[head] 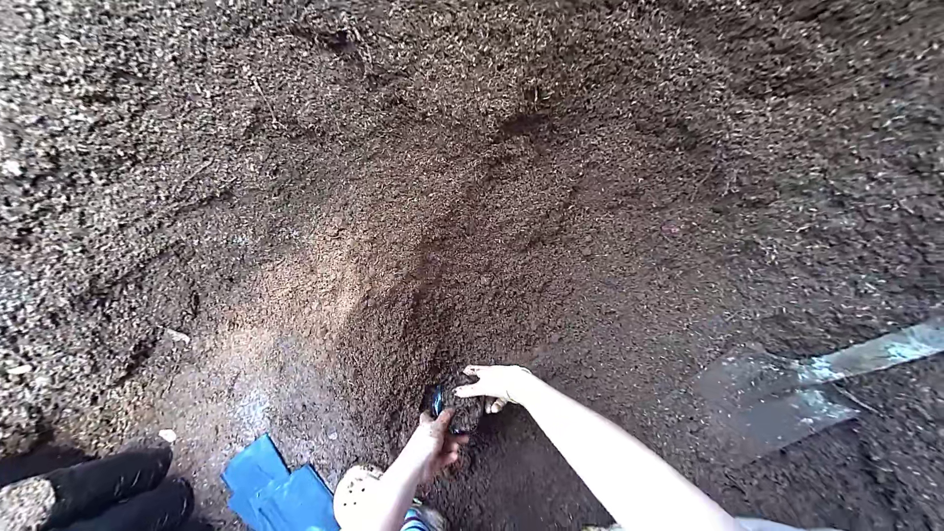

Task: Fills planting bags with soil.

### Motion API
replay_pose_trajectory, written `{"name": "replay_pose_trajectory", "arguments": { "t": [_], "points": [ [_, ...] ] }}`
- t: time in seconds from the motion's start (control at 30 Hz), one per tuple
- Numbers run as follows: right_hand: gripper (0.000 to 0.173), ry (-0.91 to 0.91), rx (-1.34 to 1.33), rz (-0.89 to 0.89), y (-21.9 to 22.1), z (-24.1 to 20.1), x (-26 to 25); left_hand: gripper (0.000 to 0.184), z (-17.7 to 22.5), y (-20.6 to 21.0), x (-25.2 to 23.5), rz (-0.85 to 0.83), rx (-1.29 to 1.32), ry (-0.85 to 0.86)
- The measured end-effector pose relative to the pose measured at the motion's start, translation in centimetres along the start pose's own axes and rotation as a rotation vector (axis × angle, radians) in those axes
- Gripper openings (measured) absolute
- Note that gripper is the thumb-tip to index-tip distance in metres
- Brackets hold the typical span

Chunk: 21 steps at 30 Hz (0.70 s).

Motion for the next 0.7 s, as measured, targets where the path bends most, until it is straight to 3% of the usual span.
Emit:
{"name": "replay_pose_trajectory", "arguments": {
  "t": [0.1,0.23,0.3,0.4,0.5,0.57,0.63,0.7],
  "points": [
    [0.074,-0.088,0.249,0.129,0.1,-2.3,0.2,0.038,0.4,-0.7,-1.0,0.093,0.041,0.077],
    [0.066,-0.161,0.415,0.262,2.2,-5.0,1.3,0.036,0.5,-2.6,-1.6,0.237,-0.034,0.109],
    [0.064,-0.212,0.506,0.208,2.3,-6.2,1.7,0.039,0.8,-3.6,-1.4,0.251,-0.134,0.123],
    [0.065,-0.348,0.417,0.181,-3.1,-8.7,1.3,0.034,1.3,-5.1,-1.3,0.248,-0.264,0.138],
    [0.066,-0.410,0.333,0.554,-14.0,-10.2,-0.5,0.036,1.0,-5.6,-0.6,0.218,-0.255,0.150],
    [0.080,-0.318,0.341,0.705,-18.5,-8.1,-3.5,0.036,0.7,-5.2,-0.1,0.167,-0.254,0.146],
    [0.086,-0.241,0.344,0.694,-18.5,-5.1,-7.1,0.036,0.8,-4.3,0.1,0.112,-0.258,0.155],
    [0.085,-0.149,0.413,0.611,-15.7,-2.6,-9.7,0.036,1.2,-3.5,0.0,0.095,-0.295,0.149]
  ]
}}
Point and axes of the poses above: each hand's wrist, its own x-axis away from the middle knuckle, its own y-axis out of the palm, z = x × y, the point moved 10 cm from there along -x, towards the middle knuckle, and after that the axes turned 1 degree about -z, right-handed, at the moved point
